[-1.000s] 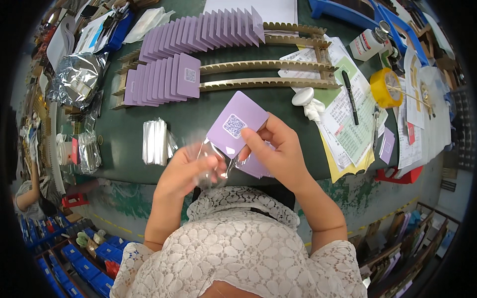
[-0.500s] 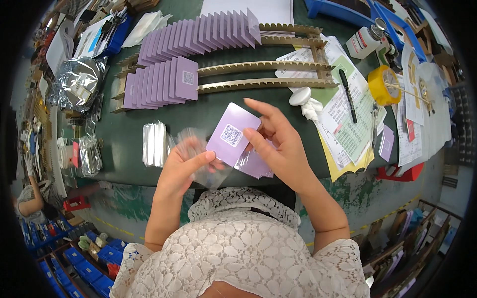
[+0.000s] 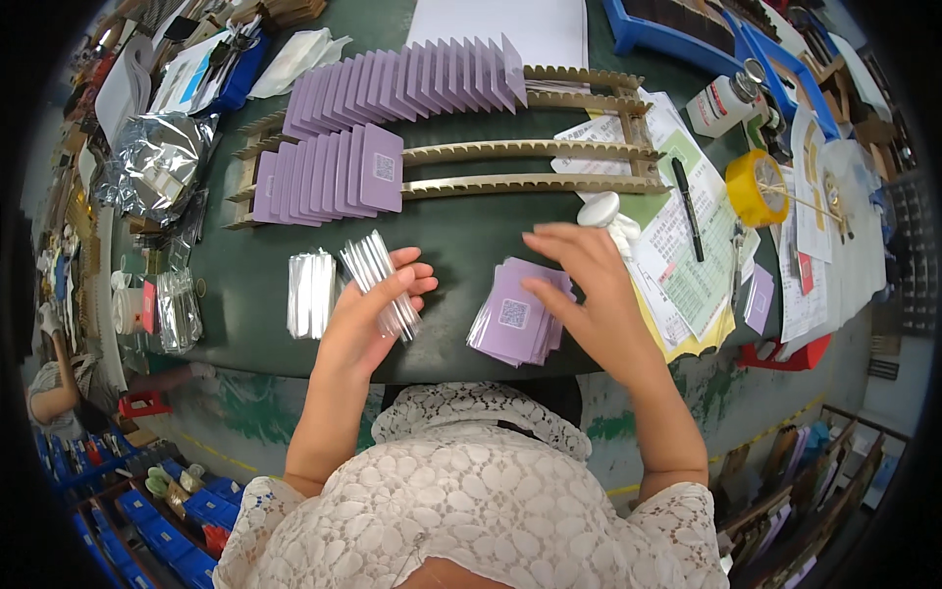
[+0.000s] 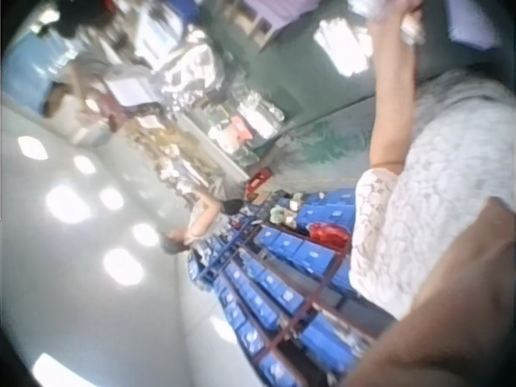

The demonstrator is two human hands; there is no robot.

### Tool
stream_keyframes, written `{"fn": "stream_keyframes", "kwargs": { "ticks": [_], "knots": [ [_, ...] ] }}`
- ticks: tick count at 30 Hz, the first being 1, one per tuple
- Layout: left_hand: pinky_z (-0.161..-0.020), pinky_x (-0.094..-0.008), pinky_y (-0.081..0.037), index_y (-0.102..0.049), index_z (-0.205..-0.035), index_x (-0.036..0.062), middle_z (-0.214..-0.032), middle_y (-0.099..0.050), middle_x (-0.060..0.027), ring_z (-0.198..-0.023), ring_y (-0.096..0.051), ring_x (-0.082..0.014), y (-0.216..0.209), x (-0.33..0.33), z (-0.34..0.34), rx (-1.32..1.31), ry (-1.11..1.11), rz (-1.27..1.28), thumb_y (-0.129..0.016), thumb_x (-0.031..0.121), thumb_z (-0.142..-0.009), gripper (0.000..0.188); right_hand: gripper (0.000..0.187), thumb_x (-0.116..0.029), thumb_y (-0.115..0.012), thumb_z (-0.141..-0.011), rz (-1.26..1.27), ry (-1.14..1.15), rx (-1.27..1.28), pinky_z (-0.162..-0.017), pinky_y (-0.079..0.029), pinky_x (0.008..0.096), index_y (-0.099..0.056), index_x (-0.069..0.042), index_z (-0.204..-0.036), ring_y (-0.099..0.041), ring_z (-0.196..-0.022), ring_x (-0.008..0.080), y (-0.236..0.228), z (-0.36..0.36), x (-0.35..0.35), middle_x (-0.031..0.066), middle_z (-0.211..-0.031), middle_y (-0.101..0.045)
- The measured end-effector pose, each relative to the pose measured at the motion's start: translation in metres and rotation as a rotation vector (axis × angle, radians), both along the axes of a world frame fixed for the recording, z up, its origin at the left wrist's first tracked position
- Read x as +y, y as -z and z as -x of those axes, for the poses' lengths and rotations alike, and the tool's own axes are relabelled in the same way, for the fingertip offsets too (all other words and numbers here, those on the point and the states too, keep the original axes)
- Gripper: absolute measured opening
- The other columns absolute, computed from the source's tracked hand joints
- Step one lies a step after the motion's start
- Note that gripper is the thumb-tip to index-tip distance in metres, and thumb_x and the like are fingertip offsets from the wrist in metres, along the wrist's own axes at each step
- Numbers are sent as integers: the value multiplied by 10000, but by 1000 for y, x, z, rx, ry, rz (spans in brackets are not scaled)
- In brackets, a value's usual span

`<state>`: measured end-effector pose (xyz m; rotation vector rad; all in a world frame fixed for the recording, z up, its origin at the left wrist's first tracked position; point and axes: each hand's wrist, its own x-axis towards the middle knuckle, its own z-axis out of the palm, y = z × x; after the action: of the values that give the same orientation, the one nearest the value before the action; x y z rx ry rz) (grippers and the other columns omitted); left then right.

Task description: The person repeatedly picks up small purple cards and inserts them into clear plastic sleeves. The person works at a green table in a workshop environment, handling the items one by one and stacking the packaged cards.

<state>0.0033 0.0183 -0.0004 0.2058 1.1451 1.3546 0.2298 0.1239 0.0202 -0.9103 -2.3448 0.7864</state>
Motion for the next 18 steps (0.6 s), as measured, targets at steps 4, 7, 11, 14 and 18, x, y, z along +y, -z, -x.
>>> {"fn": "stream_keyframes", "kwargs": {
  "ticks": [4, 7, 11, 14, 18],
  "knots": [
    [-749, -320, -525, -570, -1080, -17, -899, -644, -104, -818, -654, -216, 8, -10, 4, -90, -46, 33, -666, 163, -857, 302, 516, -168, -708, -784, 14, -199, 140, -985, -373, 386, -526, -56, -1253, -475, -1164, 311, -9, 52, 30, 134, -1252, -529],
    [-708, -318, -532, -582, -1038, -9, -802, -637, -89, -766, -652, -219, 0, -14, 1, -95, -20, -8, -647, 169, -874, 251, 674, -192, -754, -740, -24, -318, 193, -1041, -330, 410, -461, -120, -1343, -431, -1238, 291, 0, 105, 50, 124, -1364, -443],
    [-657, -277, -509, -580, -1044, -13, -786, -635, -98, -710, -626, -179, 0, -22, 8, -49, -30, -27, -625, 180, -892, 250, 739, -230, -775, -713, -47, -405, 123, -1064, -297, 419, -441, -155, -1368, -406, -1257, 310, 6, 140, 68, 127, -1389, -400],
    [-645, -262, -501, -576, -1070, -25, -830, -643, -100, -712, -633, -167, 1, -24, 15, 0, -60, -48, -610, 191, -905, 274, 750, -216, -800, -674, 0, -438, 173, -1062, -304, 400, -458, -131, -1337, -408, -1259, 307, -7, 134, 59, 131, -1356, -420],
    [-614, -248, -486, -571, -1089, -30, -869, -649, -100, -694, -635, -155, -13, -18, 11, 29, -38, -116, -623, 150, -895, 269, 717, -169, -847, -599, 140, -478, 339, -1056, -307, 417, -492, -108, -1219, -397, -1277, 305, -12, 90, 31, 141, -1370, -412]
  ]
}}
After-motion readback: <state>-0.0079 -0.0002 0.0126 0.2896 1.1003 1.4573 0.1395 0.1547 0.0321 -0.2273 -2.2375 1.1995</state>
